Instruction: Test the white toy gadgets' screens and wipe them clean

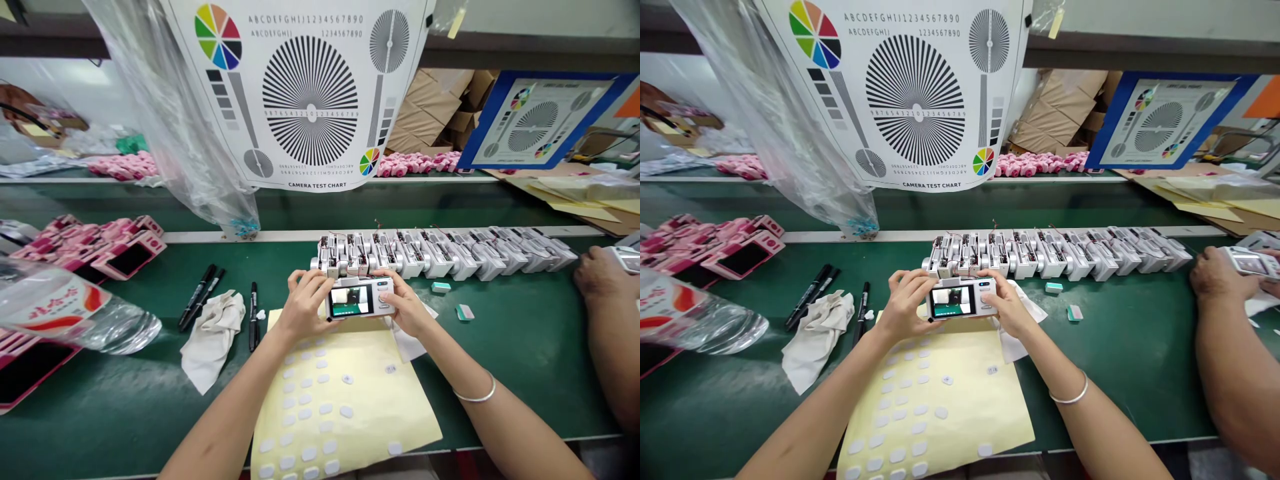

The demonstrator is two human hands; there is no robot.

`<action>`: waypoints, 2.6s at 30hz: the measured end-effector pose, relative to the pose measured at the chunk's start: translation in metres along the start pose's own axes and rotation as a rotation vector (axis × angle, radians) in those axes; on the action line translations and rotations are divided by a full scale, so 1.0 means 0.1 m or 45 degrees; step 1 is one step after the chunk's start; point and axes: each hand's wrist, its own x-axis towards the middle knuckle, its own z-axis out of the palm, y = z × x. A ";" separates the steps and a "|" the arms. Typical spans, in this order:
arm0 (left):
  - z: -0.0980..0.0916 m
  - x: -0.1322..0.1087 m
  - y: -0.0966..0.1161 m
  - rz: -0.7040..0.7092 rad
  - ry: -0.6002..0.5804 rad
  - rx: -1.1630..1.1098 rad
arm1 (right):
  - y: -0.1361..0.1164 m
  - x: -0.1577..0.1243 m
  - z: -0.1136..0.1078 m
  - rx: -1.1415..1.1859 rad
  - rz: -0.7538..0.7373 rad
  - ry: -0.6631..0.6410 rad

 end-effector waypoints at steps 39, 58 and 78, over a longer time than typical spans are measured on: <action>0.01 0.00 0.03 0.035 -0.031 0.010 | 0.03 -0.01 0.05 -0.049 -0.060 0.123; 0.01 0.00 0.02 0.031 -0.026 0.009 | 0.05 -0.01 0.03 -0.047 -0.047 0.104; 0.03 -0.01 0.00 0.008 -0.041 0.013 | 0.03 -0.01 0.02 0.010 -0.014 0.062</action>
